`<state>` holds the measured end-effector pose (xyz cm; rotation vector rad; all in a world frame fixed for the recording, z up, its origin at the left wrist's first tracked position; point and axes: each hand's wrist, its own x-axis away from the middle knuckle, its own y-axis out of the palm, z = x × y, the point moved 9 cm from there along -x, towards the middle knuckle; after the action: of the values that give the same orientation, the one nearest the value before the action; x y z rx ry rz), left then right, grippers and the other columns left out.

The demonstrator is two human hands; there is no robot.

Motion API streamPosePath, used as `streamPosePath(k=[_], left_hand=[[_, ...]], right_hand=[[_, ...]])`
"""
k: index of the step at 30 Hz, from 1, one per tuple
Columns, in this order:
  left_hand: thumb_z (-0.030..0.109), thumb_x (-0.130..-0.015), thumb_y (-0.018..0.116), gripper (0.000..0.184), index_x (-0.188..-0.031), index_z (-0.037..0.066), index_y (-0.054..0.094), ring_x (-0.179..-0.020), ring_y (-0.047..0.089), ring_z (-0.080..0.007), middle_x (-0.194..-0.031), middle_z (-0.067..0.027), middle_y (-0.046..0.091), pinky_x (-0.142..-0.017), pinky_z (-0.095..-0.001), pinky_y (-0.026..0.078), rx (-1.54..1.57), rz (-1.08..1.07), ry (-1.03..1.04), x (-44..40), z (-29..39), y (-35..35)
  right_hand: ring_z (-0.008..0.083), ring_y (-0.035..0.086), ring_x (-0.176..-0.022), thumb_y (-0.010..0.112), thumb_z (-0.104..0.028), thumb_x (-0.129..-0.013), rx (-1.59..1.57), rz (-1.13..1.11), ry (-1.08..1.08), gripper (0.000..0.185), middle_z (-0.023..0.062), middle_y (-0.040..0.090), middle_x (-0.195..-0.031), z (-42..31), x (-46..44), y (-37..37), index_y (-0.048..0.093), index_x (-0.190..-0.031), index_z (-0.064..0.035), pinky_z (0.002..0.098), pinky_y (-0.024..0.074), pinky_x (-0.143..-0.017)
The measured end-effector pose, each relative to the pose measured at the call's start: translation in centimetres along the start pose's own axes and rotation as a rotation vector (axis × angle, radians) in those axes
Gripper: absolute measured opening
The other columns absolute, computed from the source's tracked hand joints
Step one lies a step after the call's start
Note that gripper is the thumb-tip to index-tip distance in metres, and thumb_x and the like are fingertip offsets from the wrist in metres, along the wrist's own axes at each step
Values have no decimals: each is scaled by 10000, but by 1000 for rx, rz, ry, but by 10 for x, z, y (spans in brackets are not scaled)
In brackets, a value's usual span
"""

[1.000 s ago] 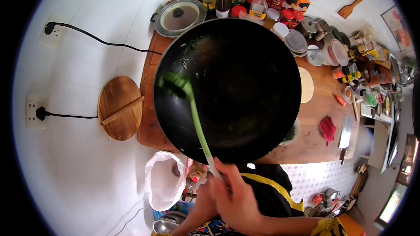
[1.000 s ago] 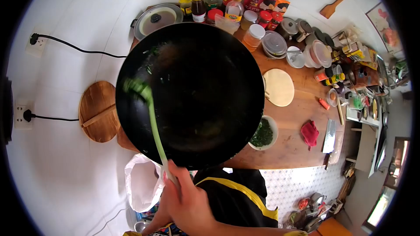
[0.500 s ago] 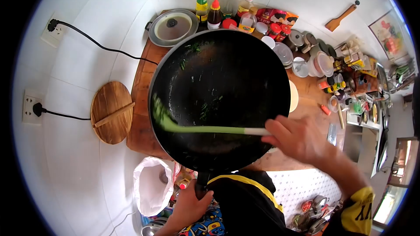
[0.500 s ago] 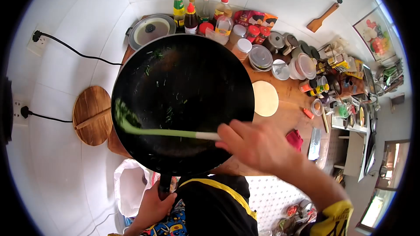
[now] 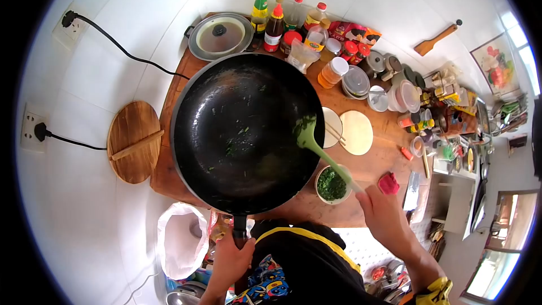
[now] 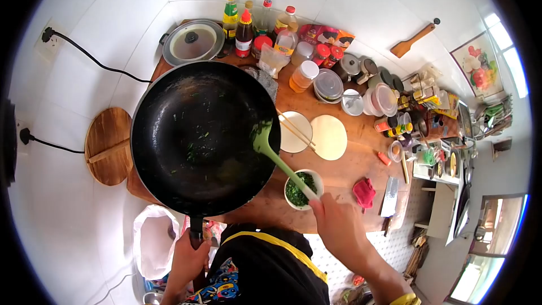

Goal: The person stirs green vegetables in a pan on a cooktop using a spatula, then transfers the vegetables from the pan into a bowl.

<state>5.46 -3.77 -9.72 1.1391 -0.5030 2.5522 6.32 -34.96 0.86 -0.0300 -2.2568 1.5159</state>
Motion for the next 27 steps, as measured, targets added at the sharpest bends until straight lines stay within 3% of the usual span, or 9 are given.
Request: streamPosePath(k=[6, 8, 9, 15, 17, 19, 23, 24, 27], left_hand=[[60, -869, 599, 245, -1068, -47, 504, -424, 513, -110, -579, -44, 533, -415, -257, 424, 141, -27, -22, -1, -11, -10], [60, -870, 600, 248, -1072, -46, 504, -428, 515, -108, -579, -44, 533, -417, -255, 425, 148, -20, -20, 0, -9, -11], [61, -872, 600, 240, -1065, -46, 507, -429, 517, -108, -575, -41, 536, -417, -256, 424, 118, -24, 8, 1, -5, -10], [81, -844, 618, 300, -1094, -50, 516, -455, 554, -124, -596, -61, 590, -448, -274, 430, 66, -50, 28, 5, 0, -17], [139, -851, 647, 267, -989, -46, 512, -487, 615, -200, -614, -115, 620, -468, -324, 477, -51, 35, 100, 1, 1, -20], [160, -831, 669, 294, -956, -60, 517, -510, 639, -246, -640, -151, 639, -492, -347, 489, -54, 60, 152, -9, -10, -20], [162, -831, 670, 310, -972, -78, 533, -532, 650, -246, -685, -164, 668, -528, -338, 502, -97, 75, 225, -4, -7, -20], [157, -832, 669, 305, -974, -78, 537, -535, 651, -233, -689, -162, 671, -534, -335, 503, -36, 7, 173, -4, -9, -15], [145, -835, 667, 278, -959, -73, 548, -531, 643, -195, -688, -150, 672, -534, -333, 498, 15, -76, 150, -3, -9, -8]], right_hand=[[424, 571, -580, 579, -261, -965, 26, 16, -241, 280, 210, 538, -585, -62, -40, -8, 529, -827, -23, 479, 434, -507], [373, 622, -562, 500, -339, -994, 126, 165, -482, 309, 147, 609, -617, -96, -60, -6, 499, -871, -55, 462, 484, -471], [373, 622, -562, 500, -339, -994, 133, 164, -483, 309, 147, 609, -617, -105, -68, -7, 499, -871, -55, 462, 484, -471], [456, 607, -617, 434, -343, -1021, 54, -1, -151, 355, 239, 610, -650, -49, -62, 26, 513, -936, -7, 527, 469, -518], [484, 608, -725, 415, -324, -1027, 42, -188, 90, 388, 285, 618, -730, -32, -30, 36, 545, -911, 23, 540, 470, -610], [472, 611, -769, 410, -312, -1028, -152, -276, 149, 419, 295, 607, -751, -29, -1, 37, 564, -861, 40, 515, 455, -644], [454, 582, -695, 420, -284, -1027, -388, -240, 181, 390, 260, 584, -692, -62, -4, 28, 552, -861, 43, 470, 423, -585], [450, 579, -704, 417, -259, -1030, -471, -165, -3, 360, 243, 591, -710, -76, -12, 30, 543, -861, 34, 467, 420, -585], [454, 576, -730, 402, -232, -1034, -504, -108, -12, 336, 236, 605, -761, -113, -33, 33, 538, -867, 26, 482, 414, -592]])
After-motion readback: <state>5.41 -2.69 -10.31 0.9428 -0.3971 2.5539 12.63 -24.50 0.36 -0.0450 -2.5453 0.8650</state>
